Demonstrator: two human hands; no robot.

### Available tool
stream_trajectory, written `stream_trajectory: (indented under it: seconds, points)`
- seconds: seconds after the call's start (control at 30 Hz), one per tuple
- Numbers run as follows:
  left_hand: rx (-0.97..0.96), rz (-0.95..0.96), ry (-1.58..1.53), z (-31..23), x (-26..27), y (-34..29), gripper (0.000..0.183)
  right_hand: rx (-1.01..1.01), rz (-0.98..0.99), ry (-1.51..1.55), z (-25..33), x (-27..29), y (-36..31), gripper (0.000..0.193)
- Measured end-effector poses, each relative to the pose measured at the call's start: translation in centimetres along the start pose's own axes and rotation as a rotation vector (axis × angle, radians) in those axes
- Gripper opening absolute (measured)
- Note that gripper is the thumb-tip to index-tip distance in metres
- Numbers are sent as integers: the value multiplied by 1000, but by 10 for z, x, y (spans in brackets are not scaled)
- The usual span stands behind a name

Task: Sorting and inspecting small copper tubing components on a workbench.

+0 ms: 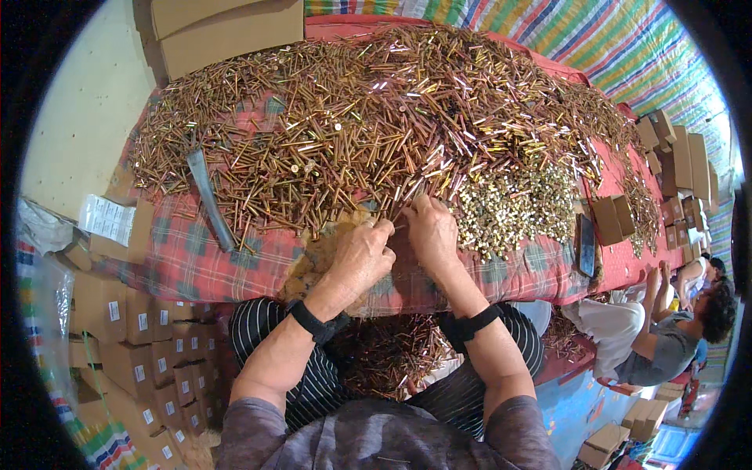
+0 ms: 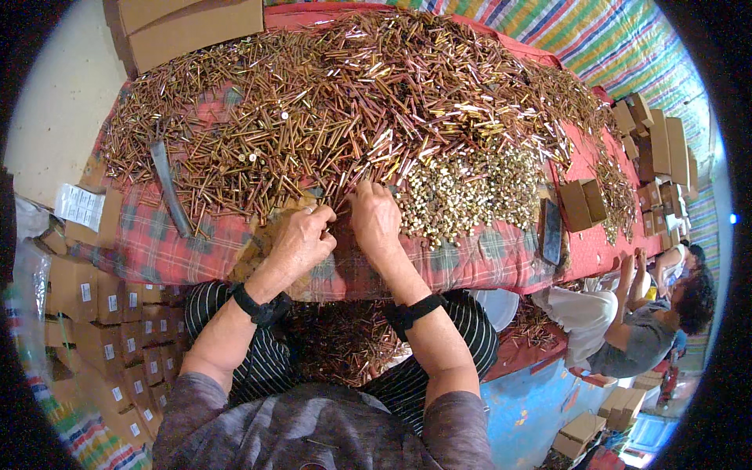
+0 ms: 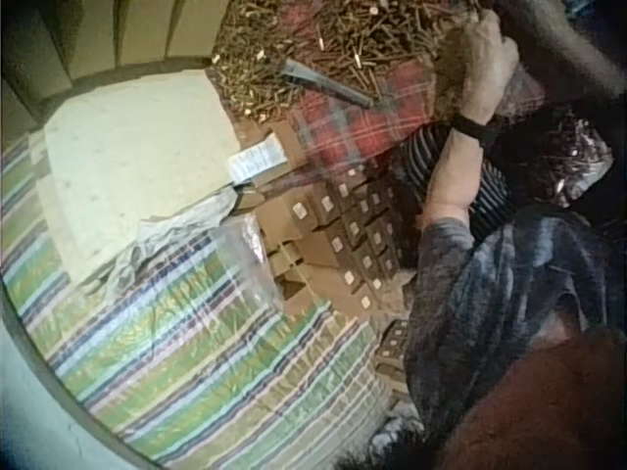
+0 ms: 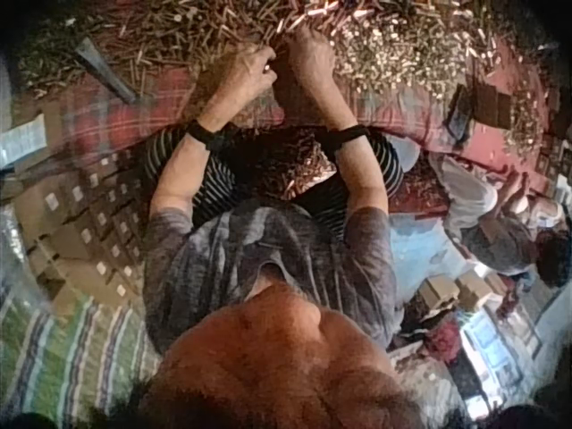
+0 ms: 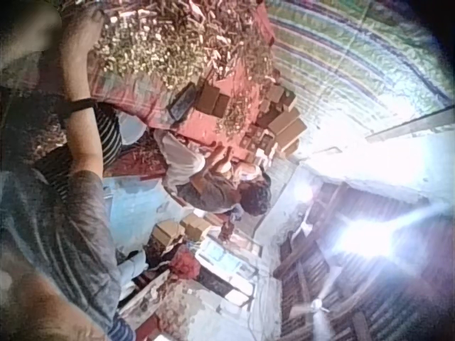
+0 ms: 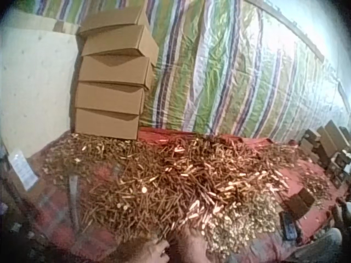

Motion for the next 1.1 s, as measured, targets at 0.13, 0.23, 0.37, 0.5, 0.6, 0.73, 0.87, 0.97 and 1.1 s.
stream_trajectory:
  seconds: [0.13, 0.23, 0.37, 0.5, 0.6, 0.73, 0.87, 0.97, 1.1]
  points:
    - [9, -31, -29, 2, 1, 1, 26, -129, 105, 45, -4, 0, 3, 22]
    - [140, 8, -85, 0, 5, 4, 26, -247, 244, -40, -1, 3, 3, 28]
    - [22, -59, -11, -2, 1, 2, 24, -35, 59, -4, -2, 4, 0, 29]
    - [-31, -71, -3, 3, -10, 0, 22, -143, 125, 27, -3, 8, 3, 25]
    - [134, 43, -165, 13, -2, 3, 23, -143, 167, 58, 4, 27, 2, 29]
    - [491, 218, -786, 10, 4, 5, 29, -349, 284, 460, -6, 36, -8, 33]
    - [624, 281, -1176, 3, -8, 3, 28, -695, 218, 1048, 2, 51, -19, 36]
    - [618, 277, -1299, -2, -16, -1, 24, -676, 82, 1162, -13, 41, -26, 45]
    - [529, 226, -1148, -8, -14, -3, 23, -722, -41, 1255, -2, 45, -28, 39]
Point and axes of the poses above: each hand's wrist, its own y-axis towards the middle knuckle, its own x-axis out of the back of the hand, z = x × y, the point moved 2 cm from there along y, towards the middle knuckle, and after that the axes turned 5 degrees about -z, right-handed, at the moved point
